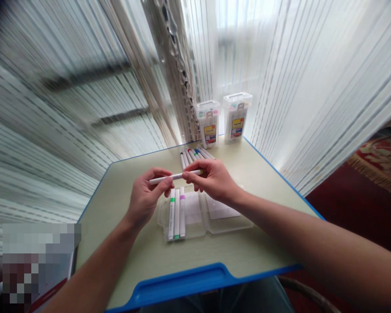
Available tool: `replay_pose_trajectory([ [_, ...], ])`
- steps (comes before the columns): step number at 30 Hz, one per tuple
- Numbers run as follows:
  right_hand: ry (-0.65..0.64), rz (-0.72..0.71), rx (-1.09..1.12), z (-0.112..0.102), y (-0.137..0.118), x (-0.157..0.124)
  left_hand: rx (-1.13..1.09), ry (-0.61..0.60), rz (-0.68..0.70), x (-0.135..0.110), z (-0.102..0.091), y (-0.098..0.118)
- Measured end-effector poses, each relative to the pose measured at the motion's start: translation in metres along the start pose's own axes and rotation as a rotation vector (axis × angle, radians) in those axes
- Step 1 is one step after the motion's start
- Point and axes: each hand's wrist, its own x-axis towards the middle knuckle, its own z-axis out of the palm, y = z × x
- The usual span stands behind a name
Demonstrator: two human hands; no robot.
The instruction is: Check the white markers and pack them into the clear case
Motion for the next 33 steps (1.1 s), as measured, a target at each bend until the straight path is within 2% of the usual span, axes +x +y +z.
replay_pose_trajectory([
  [4,-0.032,-0.086,-0.164,0.0,0.004,-0.002,0.079,0.014,-0.018,-0.004,0.004,0.006],
  [7,-0.038,-0.105,-0.203,0.0,0.005,-0.003,0.092,0.017,-0.039,-0.004,0.004,0.007],
  [12,-0.03,0.005,-0.083,0.001,0.001,-0.002,0.08,0.019,-0.033,-0.002,0.001,0.004],
  [20,0.053,0.075,0.217,-0.002,-0.003,0.004,-0.213,0.119,-0.09,0.008,-0.007,-0.004],
  [26,0.095,0.099,0.288,-0.004,-0.001,0.005,-0.299,0.201,-0.102,0.011,-0.009,-0.003],
  [33,0.106,0.097,0.295,-0.005,-0.001,0.006,-0.376,0.197,-0.091,0.011,-0.009,0.0],
])
